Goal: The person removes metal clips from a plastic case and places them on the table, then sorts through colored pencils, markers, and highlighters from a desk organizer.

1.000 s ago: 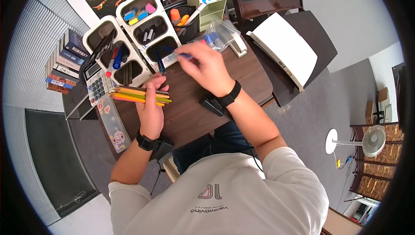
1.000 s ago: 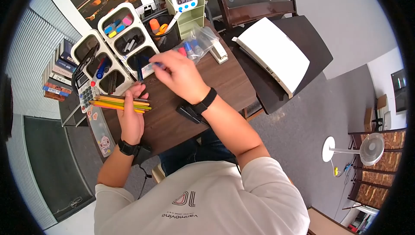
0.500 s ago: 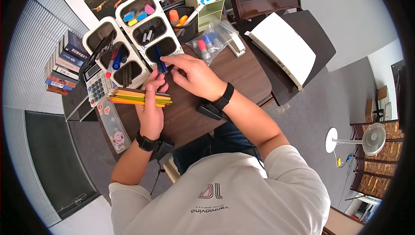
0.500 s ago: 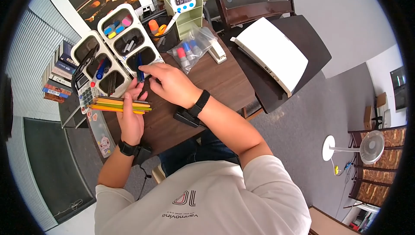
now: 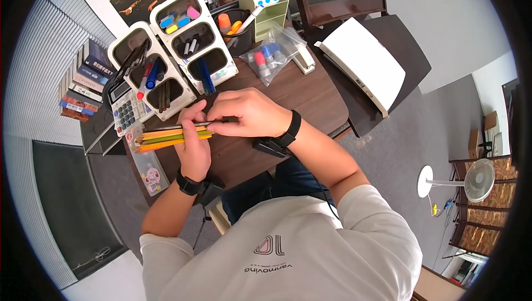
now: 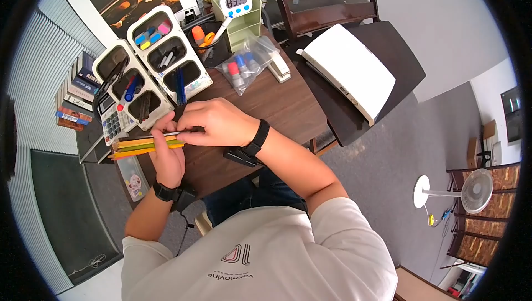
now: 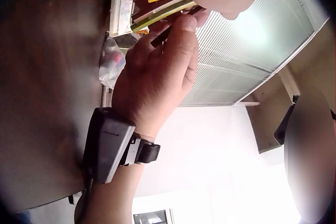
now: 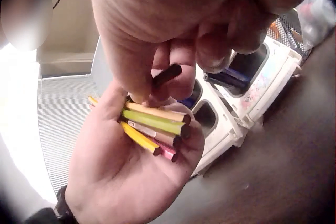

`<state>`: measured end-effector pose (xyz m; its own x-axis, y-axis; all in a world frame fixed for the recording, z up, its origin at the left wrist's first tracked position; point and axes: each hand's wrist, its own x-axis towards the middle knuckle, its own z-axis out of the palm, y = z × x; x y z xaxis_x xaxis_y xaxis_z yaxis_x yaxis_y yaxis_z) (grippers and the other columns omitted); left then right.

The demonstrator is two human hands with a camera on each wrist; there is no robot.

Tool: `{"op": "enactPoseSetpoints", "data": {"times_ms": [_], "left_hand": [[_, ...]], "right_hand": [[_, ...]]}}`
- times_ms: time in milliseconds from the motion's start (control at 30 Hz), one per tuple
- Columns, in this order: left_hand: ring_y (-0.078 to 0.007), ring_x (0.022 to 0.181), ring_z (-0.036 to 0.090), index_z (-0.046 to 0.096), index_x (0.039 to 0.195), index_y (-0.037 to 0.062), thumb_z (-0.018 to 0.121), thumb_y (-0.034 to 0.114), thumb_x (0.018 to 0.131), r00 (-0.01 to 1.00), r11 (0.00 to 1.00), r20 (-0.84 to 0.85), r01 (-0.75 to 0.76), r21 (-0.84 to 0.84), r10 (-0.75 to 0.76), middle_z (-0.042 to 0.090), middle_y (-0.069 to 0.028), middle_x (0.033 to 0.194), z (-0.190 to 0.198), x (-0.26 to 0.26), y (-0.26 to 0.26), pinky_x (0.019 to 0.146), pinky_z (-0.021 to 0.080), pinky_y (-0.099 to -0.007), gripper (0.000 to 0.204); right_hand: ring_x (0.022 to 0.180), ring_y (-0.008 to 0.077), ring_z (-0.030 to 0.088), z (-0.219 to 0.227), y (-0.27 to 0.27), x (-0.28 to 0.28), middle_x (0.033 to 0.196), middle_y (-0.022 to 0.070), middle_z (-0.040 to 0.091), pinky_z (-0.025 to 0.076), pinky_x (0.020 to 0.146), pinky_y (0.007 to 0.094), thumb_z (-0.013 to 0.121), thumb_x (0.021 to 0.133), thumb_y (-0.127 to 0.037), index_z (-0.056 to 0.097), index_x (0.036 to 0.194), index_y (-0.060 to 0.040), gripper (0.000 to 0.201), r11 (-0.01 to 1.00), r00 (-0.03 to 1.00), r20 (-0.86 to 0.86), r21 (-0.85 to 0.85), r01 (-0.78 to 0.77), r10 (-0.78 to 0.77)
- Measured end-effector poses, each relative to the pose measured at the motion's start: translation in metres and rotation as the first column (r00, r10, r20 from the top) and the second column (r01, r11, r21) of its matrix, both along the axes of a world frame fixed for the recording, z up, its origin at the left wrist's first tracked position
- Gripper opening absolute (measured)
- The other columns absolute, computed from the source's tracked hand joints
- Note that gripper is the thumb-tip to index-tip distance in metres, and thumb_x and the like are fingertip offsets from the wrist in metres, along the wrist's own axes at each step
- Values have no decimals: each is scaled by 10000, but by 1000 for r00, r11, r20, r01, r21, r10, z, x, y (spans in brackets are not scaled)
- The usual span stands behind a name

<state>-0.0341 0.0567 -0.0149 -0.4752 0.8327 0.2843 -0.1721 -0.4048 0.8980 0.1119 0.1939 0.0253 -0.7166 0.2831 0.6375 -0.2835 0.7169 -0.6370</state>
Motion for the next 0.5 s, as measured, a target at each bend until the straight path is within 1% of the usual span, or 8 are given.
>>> {"op": "enactPoseSetpoints", "data": {"times_ms": [67,133,167,233,267,400,467,500], "left_hand": [[-124,973,494,650,1314,-35,391,355,1176,999,1000,50,-17,-26,18,496,-19,1036,0,2,0,925,458,-297,488],[-117,948,512,648,1304,-52,420,289,1170,985,994,142,91,64,-99,512,-20,998,0,1,1,899,473,-292,431],[-117,948,512,648,1304,-52,420,289,1170,985,994,141,90,66,-99,512,-20,998,2,0,2,899,473,-292,431],[-131,883,481,624,1273,-48,429,309,1169,994,995,-108,22,-96,-32,495,-5,913,9,-1,1,895,463,-324,420],[-133,881,491,638,1223,-43,429,256,1163,987,992,-160,-26,-124,6,502,-9,899,10,0,2,877,466,-327,370],[-124,823,502,641,1190,-43,449,229,1157,990,994,-141,-16,-108,1,504,0,846,11,2,4,827,481,-315,334],[-98,772,521,678,1154,-31,526,203,1133,987,962,-148,13,-274,-55,568,6,840,10,1,4,769,487,-278,279],[-98,772,521,678,1154,-31,526,203,1133,987,961,-149,16,-277,-59,568,6,840,12,2,5,769,487,-278,279]], "right_hand": [[687,185,658,1,1,3,865,56,711,505,590,310,843,885,-135,774,1010,-65,159,996,999,-43,-79,30,-33],[729,127,656,7,3,7,953,64,750,492,598,279,846,874,-64,780,1044,-37,184,980,982,-148,-179,88,-115],[797,102,678,6,6,12,1018,58,760,511,634,250,834,884,-30,776,1052,-28,177,964,968,-182,-232,129,-173],[800,61,660,7,5,14,987,33,753,522,667,229,810,918,-18,756,1088,-22,179,874,894,-329,-470,124,-304],[870,59,666,2,8,13,1032,38,746,535,744,221,780,939,12,734,1127,0,194,822,864,-399,-569,29,-306],[864,51,651,7,9,11,1039,41,739,525,750,218,764,939,36,727,1124,10,191,801,796,-425,-586,122,-431],[808,55,641,3,11,11,991,40,728,521,710,221,766,919,36,729,1104,-4,193,849,803,-416,-491,196,-426],[808,55,641,1,12,12,991,40,728,521,710,221,766,919,36,729,1104,-4,193,847,802,-415,-493,199,-430]]}}
